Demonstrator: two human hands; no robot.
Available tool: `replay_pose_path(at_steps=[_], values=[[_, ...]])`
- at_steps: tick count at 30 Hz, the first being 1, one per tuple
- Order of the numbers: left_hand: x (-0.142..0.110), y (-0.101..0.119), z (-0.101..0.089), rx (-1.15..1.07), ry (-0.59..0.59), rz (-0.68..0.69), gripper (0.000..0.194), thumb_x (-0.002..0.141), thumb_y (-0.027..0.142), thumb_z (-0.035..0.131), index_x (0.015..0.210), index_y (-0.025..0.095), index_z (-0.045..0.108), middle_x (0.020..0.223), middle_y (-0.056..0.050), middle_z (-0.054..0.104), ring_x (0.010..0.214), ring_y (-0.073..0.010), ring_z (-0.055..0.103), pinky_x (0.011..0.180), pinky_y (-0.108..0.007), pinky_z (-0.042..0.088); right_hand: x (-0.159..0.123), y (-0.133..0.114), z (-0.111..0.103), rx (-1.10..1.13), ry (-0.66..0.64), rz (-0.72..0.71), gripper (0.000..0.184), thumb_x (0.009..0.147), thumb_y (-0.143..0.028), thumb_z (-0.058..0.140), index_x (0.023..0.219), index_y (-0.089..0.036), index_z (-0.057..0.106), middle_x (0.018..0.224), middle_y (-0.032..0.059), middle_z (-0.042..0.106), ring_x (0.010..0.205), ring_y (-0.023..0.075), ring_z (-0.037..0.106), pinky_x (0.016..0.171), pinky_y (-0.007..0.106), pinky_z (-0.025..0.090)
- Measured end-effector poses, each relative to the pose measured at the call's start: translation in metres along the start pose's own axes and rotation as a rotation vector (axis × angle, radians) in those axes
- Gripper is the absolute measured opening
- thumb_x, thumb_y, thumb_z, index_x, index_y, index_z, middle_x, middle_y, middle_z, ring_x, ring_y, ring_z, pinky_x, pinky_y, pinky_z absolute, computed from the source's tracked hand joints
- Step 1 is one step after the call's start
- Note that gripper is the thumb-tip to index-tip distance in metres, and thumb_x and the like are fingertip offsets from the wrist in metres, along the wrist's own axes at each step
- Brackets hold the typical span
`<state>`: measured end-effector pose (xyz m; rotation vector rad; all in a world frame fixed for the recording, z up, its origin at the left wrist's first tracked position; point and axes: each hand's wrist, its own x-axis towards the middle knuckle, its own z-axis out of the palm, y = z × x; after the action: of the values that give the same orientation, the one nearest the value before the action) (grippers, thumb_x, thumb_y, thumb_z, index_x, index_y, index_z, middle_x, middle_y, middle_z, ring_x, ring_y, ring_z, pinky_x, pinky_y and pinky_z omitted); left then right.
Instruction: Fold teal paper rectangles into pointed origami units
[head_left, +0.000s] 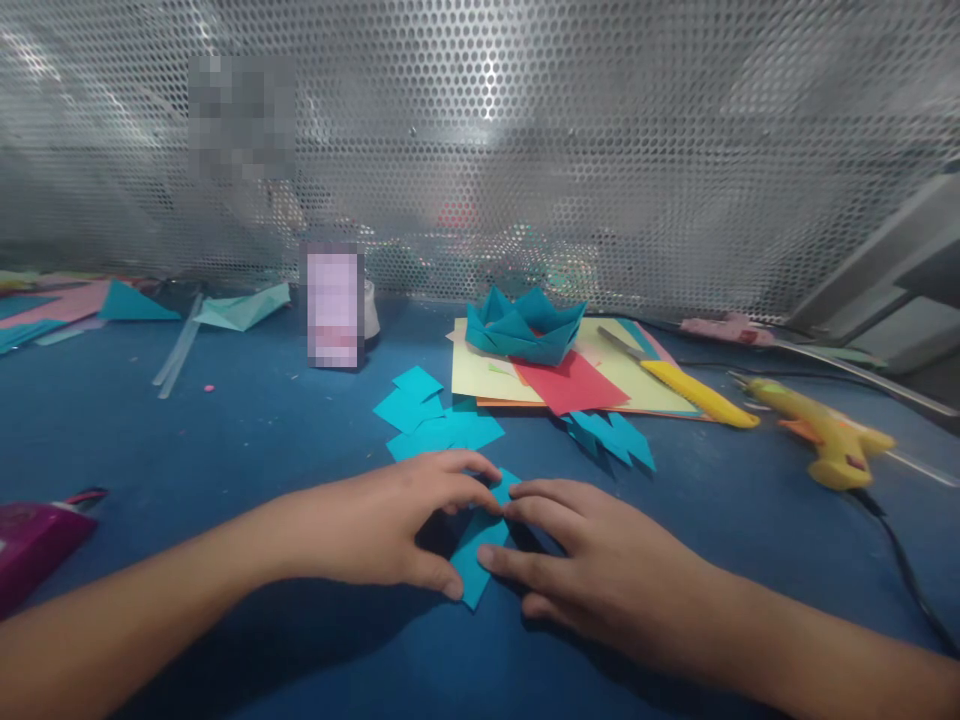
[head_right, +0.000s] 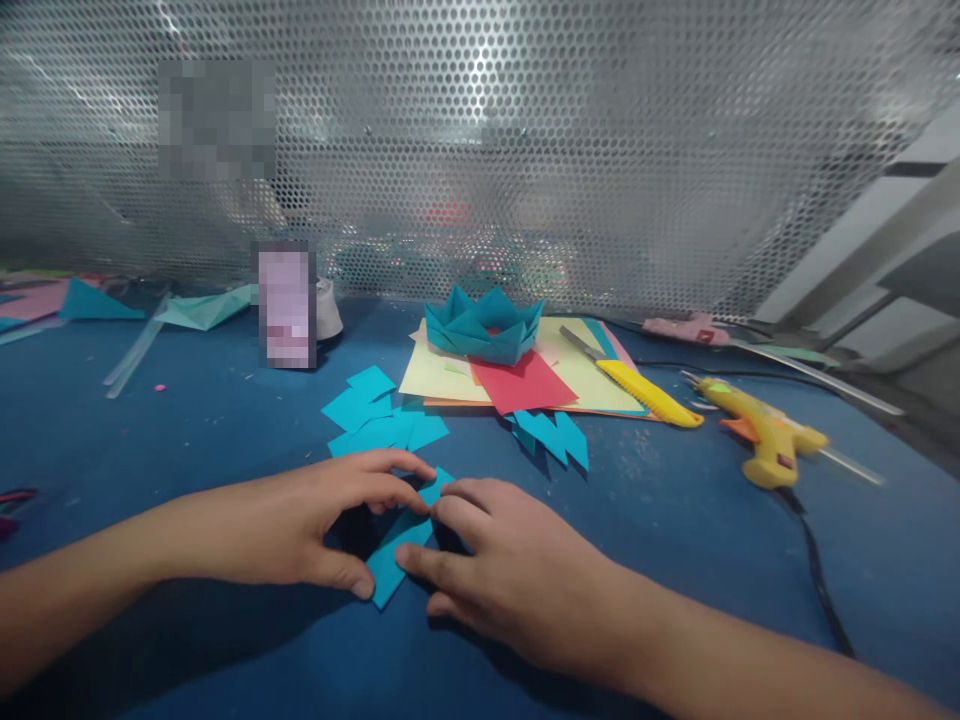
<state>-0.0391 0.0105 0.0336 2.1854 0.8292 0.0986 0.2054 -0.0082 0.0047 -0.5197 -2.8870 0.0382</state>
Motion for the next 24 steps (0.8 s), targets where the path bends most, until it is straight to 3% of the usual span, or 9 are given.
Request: replay_pose_path(at_steps=[7,10,12,16,24], values=[[-0.0012,0.0031,0.0012,0.003,0.037,0.017,0.05,0.076,0.037,0.073,0.122,0.028,0.054,0.144,-0.006,0.037,0.122,-0.0271,0.048,0.092,-0.036,0.046,-0.0008,-0.001,-0.0007,-0.046,-0.033,-0.02,0.035,0.098,-0.036,0.04,0.128,-0.022,0.051,0.102,0.0121,0.061,0.095,0.025,0.056,0.079,0.04,0.049],[0.0009,0.0004,0.0005,-0.025,0.028,0.072,0.033,0.088,0.028,0.061,0.121,0.027,0.057,0.14,-0.007,0.043,0.124,-0.0242,0.047,0.098,-0.036,0.043,-0.002,-0.0022,0.0007,-0.061,-0.036,-0.028,0.039,0.096,-0.041,0.042,0.128,-0.021,0.05,0.099,0.0113,0.061,0.093,0.0246,0.057,0.077,0.038,0.05],[0.0026,-0.0017,-0.0003,-0.047,0.003,0.105,0.033,0.091,0.017,0.052,0.122,0.028,0.057,0.137,-0.006,0.046,0.12,-0.0206,0.051,0.098,-0.035,0.043,-0.0028,-0.0028,0.0018,-0.069,-0.029,-0.026,0.043,0.094,-0.047,0.044,0.128,-0.021,0.051,0.098,0.0108,0.061,0.092,0.0244,0.057,0.077,0.037,0.05],[0.004,-0.0031,-0.0005,-0.074,0.006,0.07,0.038,0.083,0.014,0.061,0.12,0.026,0.058,0.135,-0.005,0.046,0.101,-0.0161,0.058,0.087,-0.029,0.049,-0.0026,-0.0031,0.0011,-0.083,-0.041,-0.032,0.047,0.091,-0.053,0.045,0.13,-0.026,0.049,0.1,0.0099,0.06,0.094,0.0239,0.056,0.078,0.037,0.049],[0.0017,0.0034,0.0004,-0.037,0.005,0.009,0.036,0.083,0.016,0.061,0.117,0.027,0.057,0.138,-0.003,0.042,0.101,-0.016,0.057,0.085,-0.028,0.049,0.0016,-0.0039,-0.0069,-0.099,-0.078,-0.063,0.044,0.093,-0.048,0.046,0.131,-0.026,0.048,0.098,0.0088,0.061,0.096,0.0223,0.053,0.081,0.035,0.047]])
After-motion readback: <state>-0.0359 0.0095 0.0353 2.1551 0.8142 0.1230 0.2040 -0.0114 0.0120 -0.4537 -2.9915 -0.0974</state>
